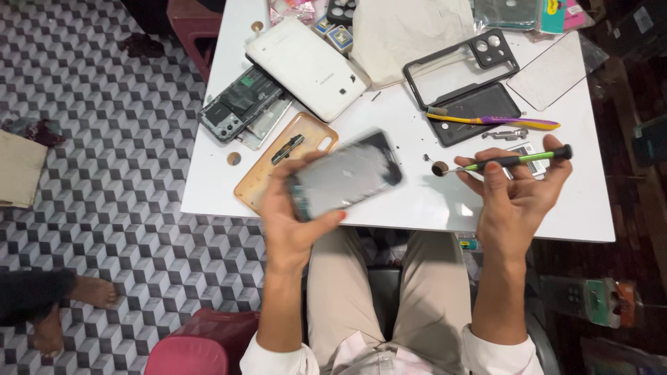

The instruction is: The person uses a screwdriver to remove screws from a disassembled smartphone and then separates the internal components from the frame.

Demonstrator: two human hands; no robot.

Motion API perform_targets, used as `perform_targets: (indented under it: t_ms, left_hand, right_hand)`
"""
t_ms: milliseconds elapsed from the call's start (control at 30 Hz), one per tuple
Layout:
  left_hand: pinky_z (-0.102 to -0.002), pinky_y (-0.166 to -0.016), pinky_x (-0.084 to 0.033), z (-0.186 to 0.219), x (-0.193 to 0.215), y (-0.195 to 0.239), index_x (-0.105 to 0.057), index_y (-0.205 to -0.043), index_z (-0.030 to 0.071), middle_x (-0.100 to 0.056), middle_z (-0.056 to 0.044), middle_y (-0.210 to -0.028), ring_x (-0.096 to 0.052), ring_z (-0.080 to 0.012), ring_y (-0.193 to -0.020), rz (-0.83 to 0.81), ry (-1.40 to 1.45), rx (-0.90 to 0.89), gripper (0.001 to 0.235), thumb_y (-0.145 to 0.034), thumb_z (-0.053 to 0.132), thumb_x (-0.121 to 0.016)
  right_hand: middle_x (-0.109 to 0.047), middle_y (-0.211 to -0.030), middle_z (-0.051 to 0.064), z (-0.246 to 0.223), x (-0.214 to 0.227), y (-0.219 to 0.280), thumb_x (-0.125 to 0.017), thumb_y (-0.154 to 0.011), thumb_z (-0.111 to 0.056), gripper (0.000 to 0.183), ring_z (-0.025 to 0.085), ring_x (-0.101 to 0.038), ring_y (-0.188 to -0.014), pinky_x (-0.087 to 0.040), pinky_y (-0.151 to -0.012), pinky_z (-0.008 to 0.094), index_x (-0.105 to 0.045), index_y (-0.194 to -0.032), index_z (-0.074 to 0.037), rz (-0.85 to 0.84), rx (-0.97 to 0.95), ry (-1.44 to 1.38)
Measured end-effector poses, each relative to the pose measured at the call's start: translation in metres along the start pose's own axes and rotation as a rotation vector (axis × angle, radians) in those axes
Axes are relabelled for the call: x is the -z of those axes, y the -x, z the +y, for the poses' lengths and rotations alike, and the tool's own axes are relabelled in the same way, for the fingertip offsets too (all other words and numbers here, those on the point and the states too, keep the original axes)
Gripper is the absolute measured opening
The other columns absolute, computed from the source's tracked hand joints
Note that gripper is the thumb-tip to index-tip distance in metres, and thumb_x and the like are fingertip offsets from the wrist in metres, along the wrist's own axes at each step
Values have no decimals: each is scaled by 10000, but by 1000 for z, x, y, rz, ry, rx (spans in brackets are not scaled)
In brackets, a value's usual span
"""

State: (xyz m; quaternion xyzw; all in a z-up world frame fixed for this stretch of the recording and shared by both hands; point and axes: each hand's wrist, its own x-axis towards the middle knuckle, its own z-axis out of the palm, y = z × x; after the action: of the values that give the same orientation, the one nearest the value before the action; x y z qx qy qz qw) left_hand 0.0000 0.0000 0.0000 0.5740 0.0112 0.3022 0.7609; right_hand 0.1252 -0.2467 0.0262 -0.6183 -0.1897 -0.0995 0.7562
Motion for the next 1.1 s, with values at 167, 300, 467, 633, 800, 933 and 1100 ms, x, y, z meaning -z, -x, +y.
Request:
perform_targets:
  t_ms: [167,300,467,633,800,933,1100]
  left_hand:
    - [-408,-1195,-468,14,0,2,-472,-1384,17,-555,-192,-1438,-554,-268,-1356,266,265,-75,715,-750,-102,-780]
    - [-408,-1157,-480,14,-7,4,-464,-1365,22,-556,-198,-1436,-555,-262,-1349,376,334,-95,684,-769,-110,-770]
    - [-432,-1169,-499,9,-8,13,-485,-1354,31,-554,-201,-1445,-562,-280,-1366,308,302,-128,709,-744,-44,-838]
    - [-433,-1149,-528,6,-7,12,-519,-1334,19,-587,-220,-1424,-603,-301,-1336,119,142,-98,738,-709,32,-911]
    - [-360,-1107,-529,13,-21,1,-547,-1342,4,-608,-176,-1407,-623,-242,-1271,-123,-46,113,753,-699,85,-930]
    - [-332,-1025,-545,22,-34,-19,-659,-1275,33,-714,-100,-1263,-688,-214,-1172,-280,-600,1,662,-677,168,-911]
    - [-412,-1036,-477,29,-36,-35,-688,-1220,12,-691,-108,-1219,-581,-313,-1170,-412,-832,-159,650,-644,239,-888]
  right_hand:
    - [-693,-1025,178,-7,3,-6,-665,-1012,-48,413,308,-741,-925,-662,-805,434,-444,-1361,-27,-367,-217,-82]
    - [-696,-965,190,-1,-22,-9,-544,-1045,-212,277,312,-764,-876,-672,-792,462,-552,-1186,27,-567,-783,-206]
    - [-653,-1240,105,19,-57,-35,-459,-1096,-285,346,202,-618,-1188,-531,-1021,381,-559,-1291,-17,-361,-489,-165]
    - [-658,-1111,166,20,-46,-28,-464,-1088,-314,300,268,-616,-1062,-537,-903,472,-541,-1068,-25,-319,-623,-85]
    - [-669,-1271,68,10,-16,-28,-553,-1132,-278,256,207,-650,-1264,-578,-1111,403,-556,-1099,-24,-67,-165,-123]
    - [-676,-1088,150,2,-3,-16,-653,-1090,-196,341,256,-728,-923,-636,-822,372,-509,-1292,37,-13,-133,83]
    - [-745,-1124,244,-4,0,-15,-652,-1129,-178,688,316,-788,-891,-688,-831,401,-144,-1561,-9,-26,-140,47]
